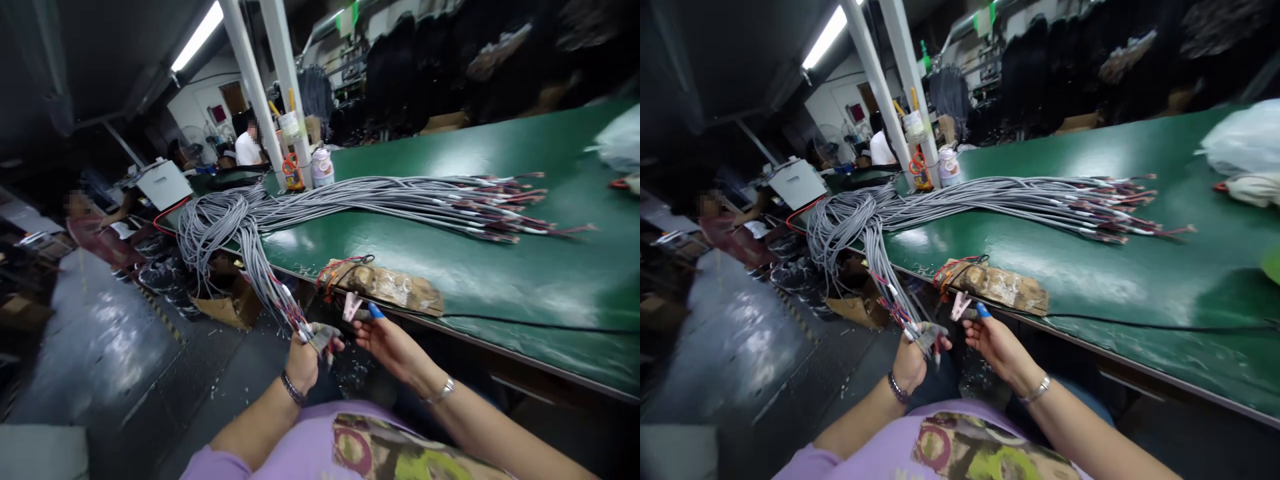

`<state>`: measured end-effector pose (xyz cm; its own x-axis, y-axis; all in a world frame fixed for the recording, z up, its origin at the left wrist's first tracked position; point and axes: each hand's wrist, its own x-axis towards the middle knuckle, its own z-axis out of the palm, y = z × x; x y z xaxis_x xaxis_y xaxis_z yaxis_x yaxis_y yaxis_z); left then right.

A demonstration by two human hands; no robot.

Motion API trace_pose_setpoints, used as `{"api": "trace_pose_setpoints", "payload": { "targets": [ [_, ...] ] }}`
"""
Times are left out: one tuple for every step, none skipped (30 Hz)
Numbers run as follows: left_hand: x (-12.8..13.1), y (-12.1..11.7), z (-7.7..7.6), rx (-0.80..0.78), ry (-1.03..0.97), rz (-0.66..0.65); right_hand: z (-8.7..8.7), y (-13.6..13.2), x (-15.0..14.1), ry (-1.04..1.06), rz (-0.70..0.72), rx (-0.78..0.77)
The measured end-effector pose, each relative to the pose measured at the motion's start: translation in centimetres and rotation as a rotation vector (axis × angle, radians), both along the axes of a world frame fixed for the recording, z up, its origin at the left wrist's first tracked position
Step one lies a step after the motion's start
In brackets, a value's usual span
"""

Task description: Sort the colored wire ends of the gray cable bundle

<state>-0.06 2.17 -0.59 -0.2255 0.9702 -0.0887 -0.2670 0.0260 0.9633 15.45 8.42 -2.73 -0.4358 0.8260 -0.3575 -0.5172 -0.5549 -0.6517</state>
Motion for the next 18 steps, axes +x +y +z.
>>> {"api": "trace_pose_setpoints", "payload": {
  "targets": [
    [-0.3, 0.0, 0.2, -0.019, -0.044, -0.021, -0.1, -0.1, 0.3, -0.022, 0.001, 0.016],
    [-0.6, 0.0, 0.4, -0.03, -0.08, -0.042, -0.2, -0.1, 0.5, -0.045, 0.006, 0.036],
    [-0.8, 0.0, 0.6, -0.036, -0.103, -0.06, -0.2, -0.2, 0.8, -0.068, 0.012, 0.06],
    [-1.1, 0.0, 0.8, -0.037, -0.116, -0.08, -0.3, -0.3, 0.9, -0.094, 0.023, 0.088],
    [-1.3, -0.1, 0.9, -0.034, -0.121, -0.097, -0.3, -0.4, 1.1, -0.122, 0.037, 0.12],
    [-1.4, -0.2, 1.0, -0.03, -0.119, -0.114, -0.2, -0.6, 1.1, -0.153, 0.056, 0.154],
    [-1.5, -0.4, 1.1, -0.026, -0.111, -0.128, -0.1, -0.8, 1.2, -0.188, 0.078, 0.194],
    [-1.6, -0.6, 1.1, -0.025, -0.099, -0.137, 0.0, -1.1, 1.2, -0.228, 0.103, 0.242],
    [-1.5, -0.8, 1.1, -0.027, -0.084, -0.147, 0.3, -1.4, 1.1, -0.273, 0.131, 0.301],
    [-1.5, -1.0, 1.2, -0.027, -0.072, -0.156, 0.6, -1.8, 1.1, -0.318, 0.158, 0.374],
    [-1.3, -1.3, 1.2, -0.022, -0.067, -0.165, 1.1, -2.3, 1.0, -0.356, 0.185, 0.459],
    [-1.1, -1.6, 1.3, -0.012, -0.07, -0.179, 1.5, -2.7, 0.9, -0.383, 0.207, 0.554],
    [-0.8, -1.8, 1.4, 0.005, -0.075, -0.2, 2.1, -3.2, 0.8, -0.402, 0.221, 0.653],
    [-0.5, -2.0, 1.5, 0.028, -0.072, -0.222, 2.6, -3.7, 0.7, -0.418, 0.226, 0.752],
    [-0.2, -2.2, 1.6, 0.062, -0.051, -0.236, 3.1, -4.2, 0.6, -0.44, 0.221, 0.847],
    [0.1, -2.4, 1.6, 0.105, -0.008, -0.243, 3.5, -4.6, 0.5, -0.469, 0.21, 0.931],
    [0.4, -2.5, 1.7, 0.153, 0.053, -0.243, 3.8, -5.0, 0.3, -0.507, 0.196, 1.001],
    [0.6, -2.5, 1.8, 0.201, 0.119, -0.238, 4.1, -5.2, 0.2, -0.546, 0.182, 1.053]
  ]
}}
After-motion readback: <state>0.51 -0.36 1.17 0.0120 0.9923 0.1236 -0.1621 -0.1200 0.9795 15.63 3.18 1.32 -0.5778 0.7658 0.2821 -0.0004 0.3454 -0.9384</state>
